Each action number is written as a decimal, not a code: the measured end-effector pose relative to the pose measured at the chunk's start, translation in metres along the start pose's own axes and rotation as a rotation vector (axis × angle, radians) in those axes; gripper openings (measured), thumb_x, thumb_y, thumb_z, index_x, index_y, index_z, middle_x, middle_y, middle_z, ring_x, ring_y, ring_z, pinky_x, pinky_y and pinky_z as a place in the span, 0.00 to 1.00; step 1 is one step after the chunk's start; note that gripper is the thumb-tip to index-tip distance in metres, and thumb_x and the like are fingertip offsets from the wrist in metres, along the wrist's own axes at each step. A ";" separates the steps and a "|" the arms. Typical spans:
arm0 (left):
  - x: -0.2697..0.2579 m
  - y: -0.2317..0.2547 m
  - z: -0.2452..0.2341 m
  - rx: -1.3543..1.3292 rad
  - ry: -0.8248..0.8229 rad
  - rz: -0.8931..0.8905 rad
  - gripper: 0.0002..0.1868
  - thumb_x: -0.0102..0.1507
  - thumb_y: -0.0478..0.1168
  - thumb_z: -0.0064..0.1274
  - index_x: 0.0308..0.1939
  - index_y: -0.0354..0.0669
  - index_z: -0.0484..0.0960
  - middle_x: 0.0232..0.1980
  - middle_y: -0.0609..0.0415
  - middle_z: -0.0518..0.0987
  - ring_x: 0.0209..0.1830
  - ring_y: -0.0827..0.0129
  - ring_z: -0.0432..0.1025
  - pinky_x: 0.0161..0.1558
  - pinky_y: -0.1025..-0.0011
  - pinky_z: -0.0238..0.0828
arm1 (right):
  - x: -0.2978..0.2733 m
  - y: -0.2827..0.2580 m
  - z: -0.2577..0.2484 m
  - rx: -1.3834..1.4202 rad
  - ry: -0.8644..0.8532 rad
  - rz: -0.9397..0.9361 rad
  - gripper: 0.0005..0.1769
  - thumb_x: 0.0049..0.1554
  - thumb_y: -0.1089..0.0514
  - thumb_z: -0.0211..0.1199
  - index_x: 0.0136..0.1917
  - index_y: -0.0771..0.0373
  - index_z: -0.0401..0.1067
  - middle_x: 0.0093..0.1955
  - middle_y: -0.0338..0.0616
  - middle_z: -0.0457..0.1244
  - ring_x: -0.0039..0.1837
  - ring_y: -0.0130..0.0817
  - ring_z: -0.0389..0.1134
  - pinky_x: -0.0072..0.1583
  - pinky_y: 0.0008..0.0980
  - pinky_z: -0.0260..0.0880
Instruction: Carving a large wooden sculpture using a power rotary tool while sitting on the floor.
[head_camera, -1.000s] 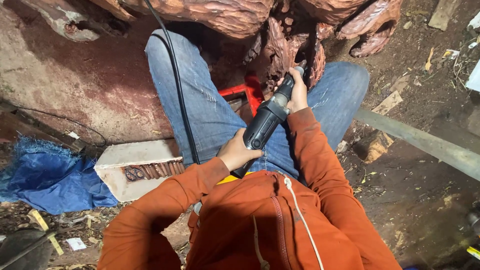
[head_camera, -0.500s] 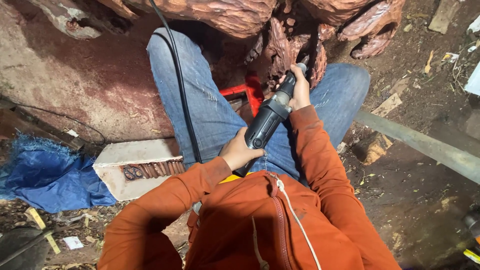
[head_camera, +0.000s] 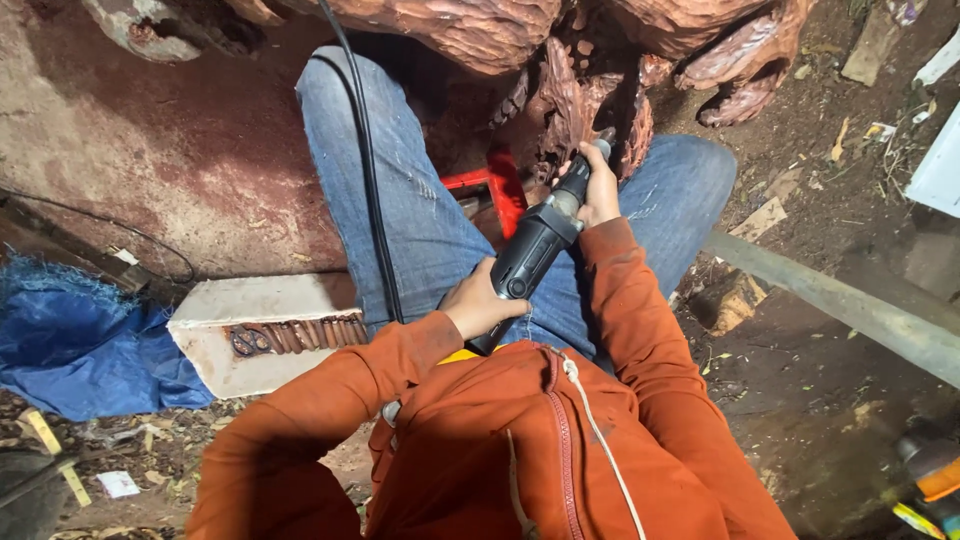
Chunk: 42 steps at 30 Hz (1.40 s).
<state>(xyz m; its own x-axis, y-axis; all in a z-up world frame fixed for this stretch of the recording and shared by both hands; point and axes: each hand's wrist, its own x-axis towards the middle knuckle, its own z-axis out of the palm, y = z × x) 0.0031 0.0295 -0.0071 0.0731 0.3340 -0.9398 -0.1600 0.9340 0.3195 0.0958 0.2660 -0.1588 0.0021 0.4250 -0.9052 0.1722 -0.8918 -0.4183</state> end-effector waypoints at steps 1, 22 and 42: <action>-0.002 0.000 -0.002 -0.006 0.000 0.002 0.40 0.46 0.62 0.62 0.58 0.58 0.68 0.54 0.51 0.81 0.62 0.57 0.73 0.62 0.62 0.65 | 0.004 0.001 -0.001 -0.006 -0.001 -0.001 0.20 0.49 0.53 0.74 0.45 0.65 0.67 0.36 0.52 0.67 0.38 0.42 0.75 0.41 0.48 0.81; -0.030 -0.003 -0.003 -0.054 0.013 0.032 0.42 0.45 0.62 0.60 0.61 0.64 0.65 0.55 0.53 0.80 0.61 0.57 0.74 0.60 0.61 0.67 | -0.029 -0.019 0.018 -0.026 -0.064 -0.148 0.19 0.51 0.56 0.73 0.45 0.63 0.64 0.34 0.53 0.65 0.34 0.44 0.73 0.36 0.48 0.80; -0.041 0.017 -0.021 0.061 0.090 0.001 0.48 0.48 0.60 0.62 0.71 0.66 0.60 0.58 0.45 0.79 0.63 0.50 0.72 0.61 0.58 0.69 | -0.049 -0.030 0.036 0.113 -0.159 -0.189 0.21 0.53 0.53 0.71 0.49 0.58 0.60 0.36 0.52 0.65 0.35 0.42 0.72 0.37 0.45 0.79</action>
<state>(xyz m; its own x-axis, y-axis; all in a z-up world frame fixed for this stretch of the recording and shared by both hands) -0.0231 0.0291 0.0349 -0.0159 0.3249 -0.9456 -0.0993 0.9406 0.3248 0.0552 0.2664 -0.1051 -0.1757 0.5641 -0.8068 0.0435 -0.8143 -0.5788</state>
